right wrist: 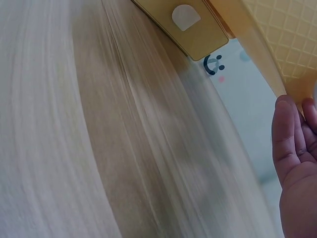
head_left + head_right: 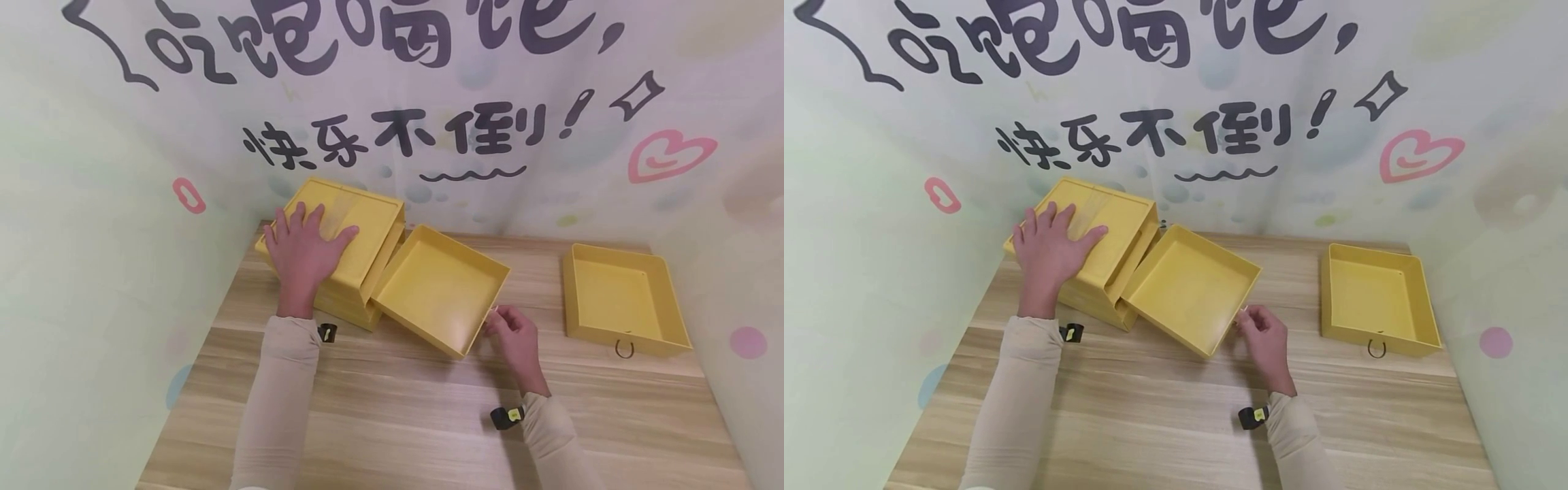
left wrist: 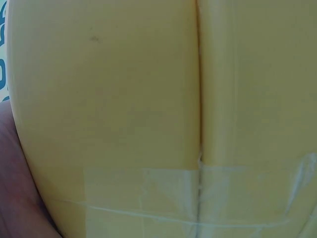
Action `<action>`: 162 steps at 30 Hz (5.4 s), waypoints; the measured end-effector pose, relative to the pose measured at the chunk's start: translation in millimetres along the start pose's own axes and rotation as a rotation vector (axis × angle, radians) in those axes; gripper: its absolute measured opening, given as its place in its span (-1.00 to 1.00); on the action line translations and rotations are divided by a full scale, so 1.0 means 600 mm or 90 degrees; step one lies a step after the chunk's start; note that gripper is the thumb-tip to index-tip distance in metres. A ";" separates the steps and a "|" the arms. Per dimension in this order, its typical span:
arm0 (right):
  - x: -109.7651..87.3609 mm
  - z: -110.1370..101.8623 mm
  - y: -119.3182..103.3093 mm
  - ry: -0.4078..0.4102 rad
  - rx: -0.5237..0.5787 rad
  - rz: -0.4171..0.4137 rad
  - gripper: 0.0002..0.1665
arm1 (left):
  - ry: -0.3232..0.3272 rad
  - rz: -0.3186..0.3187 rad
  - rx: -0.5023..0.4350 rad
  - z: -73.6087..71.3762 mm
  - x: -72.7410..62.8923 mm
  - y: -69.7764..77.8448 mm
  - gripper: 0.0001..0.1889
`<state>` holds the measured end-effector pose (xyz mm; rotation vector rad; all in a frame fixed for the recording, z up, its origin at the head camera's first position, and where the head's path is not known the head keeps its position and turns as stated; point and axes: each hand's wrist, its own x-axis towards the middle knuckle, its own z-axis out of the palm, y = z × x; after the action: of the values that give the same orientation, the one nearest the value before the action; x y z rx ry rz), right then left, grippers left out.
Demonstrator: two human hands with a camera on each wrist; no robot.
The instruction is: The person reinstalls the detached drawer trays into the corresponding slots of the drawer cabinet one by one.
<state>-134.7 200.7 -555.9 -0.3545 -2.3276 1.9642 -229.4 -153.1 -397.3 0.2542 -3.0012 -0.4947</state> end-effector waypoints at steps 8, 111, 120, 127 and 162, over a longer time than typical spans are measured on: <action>0.001 0.001 -0.005 -0.016 -0.009 -0.016 -0.66 | 0.003 0.000 -0.004 0.001 0.000 0.001 -0.02; 0.015 0.110 -0.032 -0.082 -0.012 -0.121 -0.52 | 0.004 -0.002 -0.008 0.002 0.002 -0.003 -0.03; 0.015 0.115 -0.034 -0.088 -0.034 -0.122 -0.53 | -0.003 0.001 -0.010 0.002 0.000 -0.004 -0.03; 0.018 0.119 -0.035 -0.100 -0.037 -0.133 -0.52 | 0.007 0.005 -0.011 0.002 0.000 -0.005 -0.04; 0.034 0.154 -0.045 -0.138 -0.061 -0.153 -0.50 | 0.021 0.008 -0.009 0.000 0.002 -0.003 -0.07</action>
<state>-177.0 112.0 -547.5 0.1347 -2.4602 1.8626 -230.4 -155.1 -397.8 0.2388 -2.9646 -0.5050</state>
